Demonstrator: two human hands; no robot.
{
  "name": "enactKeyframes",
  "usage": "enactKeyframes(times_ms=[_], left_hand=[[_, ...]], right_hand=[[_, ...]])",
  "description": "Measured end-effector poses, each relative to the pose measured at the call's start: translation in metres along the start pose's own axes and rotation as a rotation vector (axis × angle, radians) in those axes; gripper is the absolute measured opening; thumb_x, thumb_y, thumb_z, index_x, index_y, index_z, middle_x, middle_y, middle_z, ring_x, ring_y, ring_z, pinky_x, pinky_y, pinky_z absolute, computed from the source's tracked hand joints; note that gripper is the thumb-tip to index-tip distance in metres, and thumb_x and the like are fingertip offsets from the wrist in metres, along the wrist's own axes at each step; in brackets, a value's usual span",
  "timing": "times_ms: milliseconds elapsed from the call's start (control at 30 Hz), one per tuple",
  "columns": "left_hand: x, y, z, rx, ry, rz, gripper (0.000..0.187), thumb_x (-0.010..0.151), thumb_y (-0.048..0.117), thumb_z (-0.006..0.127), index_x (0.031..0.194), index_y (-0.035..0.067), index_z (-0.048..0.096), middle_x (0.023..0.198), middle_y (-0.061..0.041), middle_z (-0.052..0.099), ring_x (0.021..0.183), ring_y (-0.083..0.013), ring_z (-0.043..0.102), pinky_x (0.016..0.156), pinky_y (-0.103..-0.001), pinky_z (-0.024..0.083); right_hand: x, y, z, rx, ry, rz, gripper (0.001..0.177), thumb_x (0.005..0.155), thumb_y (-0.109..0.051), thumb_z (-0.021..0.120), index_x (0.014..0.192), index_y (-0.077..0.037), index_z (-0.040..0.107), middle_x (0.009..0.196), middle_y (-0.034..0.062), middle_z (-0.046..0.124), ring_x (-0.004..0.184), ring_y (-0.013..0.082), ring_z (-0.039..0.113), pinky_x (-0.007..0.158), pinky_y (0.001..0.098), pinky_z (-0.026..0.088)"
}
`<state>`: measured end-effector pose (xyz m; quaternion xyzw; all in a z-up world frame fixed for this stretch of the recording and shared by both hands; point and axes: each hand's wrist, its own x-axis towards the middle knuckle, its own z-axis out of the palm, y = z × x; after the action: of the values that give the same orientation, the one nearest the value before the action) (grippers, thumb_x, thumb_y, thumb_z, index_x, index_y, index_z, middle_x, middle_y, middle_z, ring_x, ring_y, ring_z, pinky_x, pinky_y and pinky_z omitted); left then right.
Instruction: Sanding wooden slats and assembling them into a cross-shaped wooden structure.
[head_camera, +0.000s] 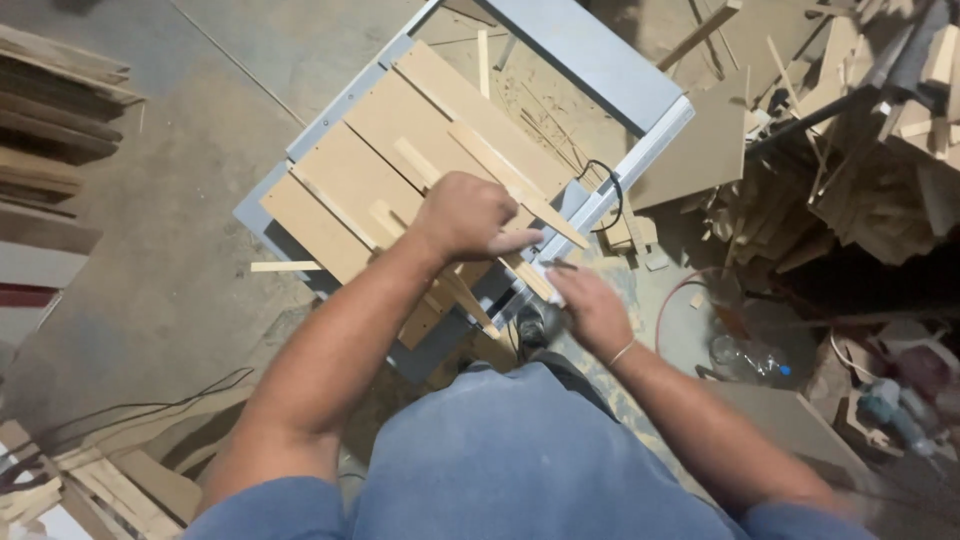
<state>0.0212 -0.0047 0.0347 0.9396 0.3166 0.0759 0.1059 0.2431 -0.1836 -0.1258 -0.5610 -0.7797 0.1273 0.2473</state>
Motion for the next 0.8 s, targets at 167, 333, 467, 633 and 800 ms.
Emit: enactKeyframes(times_ms=[167, 333, 467, 633, 800], left_hand=[[0.022, 0.006, -0.003, 0.059, -0.164, -0.054, 0.071, 0.084, 0.083, 0.037, 0.065, 0.025, 0.074, 0.061, -0.010, 0.067, 0.070, -0.0350, 0.073, 0.064, -0.047, 0.056], [0.022, 0.006, 0.010, 0.133, -0.146, -0.033, 0.063, 0.079, 0.084, 0.045, 0.070, 0.031, 0.078, 0.063, -0.007, 0.070, 0.071, -0.0319, 0.075, 0.063, -0.046, 0.056], [0.027, 0.004, -0.005, 0.090, -0.179, -0.046, 0.066, 0.080, 0.080, 0.042, 0.075, 0.025, 0.079, 0.068, -0.010, 0.072, 0.075, -0.0341, 0.075, 0.066, -0.046, 0.057], [0.021, 0.005, -0.003, 0.058, -0.179, -0.072, 0.066, 0.080, 0.079, 0.041, 0.067, 0.025, 0.077, 0.059, -0.007, 0.067, 0.068, -0.0324, 0.073, 0.063, -0.044, 0.055], [0.021, 0.007, -0.002, 0.032, -0.137, -0.101, 0.061, 0.079, 0.074, 0.042, 0.071, 0.026, 0.079, 0.063, -0.010, 0.069, 0.073, -0.0348, 0.074, 0.066, -0.046, 0.057]], right_hand=[[0.043, -0.031, 0.037, -0.195, 0.198, -0.189, 0.044, 0.092, -0.011, 0.059, 0.135, -0.013, 0.066, 0.105, 0.0149, 0.070, 0.101, 0.0327, 0.070, 0.092, 0.0459, 0.056], [0.013, -0.040, 0.021, -0.326, 0.129, -0.152, 0.047, 0.094, -0.020, 0.055, 0.141, -0.021, 0.062, 0.141, -0.0006, 0.065, 0.118, 0.0173, 0.068, 0.092, 0.0397, 0.057], [0.062, -0.030, 0.018, -0.094, 0.100, -0.269, 0.047, 0.091, -0.007, 0.054, 0.138, -0.007, 0.061, 0.136, 0.0145, 0.066, 0.118, 0.0360, 0.065, 0.105, 0.0474, 0.052], [0.011, -0.009, 0.042, -0.310, 0.112, -0.197, 0.042, 0.090, -0.017, 0.060, 0.131, -0.017, 0.065, 0.131, 0.0044, 0.068, 0.120, 0.0229, 0.066, 0.103, 0.0382, 0.052], [0.023, -0.011, 0.037, -0.345, 0.154, -0.238, 0.055, 0.084, -0.016, 0.065, 0.138, -0.016, 0.064, 0.130, 0.0036, 0.070, 0.104, 0.0238, 0.072, 0.087, 0.0357, 0.059]])
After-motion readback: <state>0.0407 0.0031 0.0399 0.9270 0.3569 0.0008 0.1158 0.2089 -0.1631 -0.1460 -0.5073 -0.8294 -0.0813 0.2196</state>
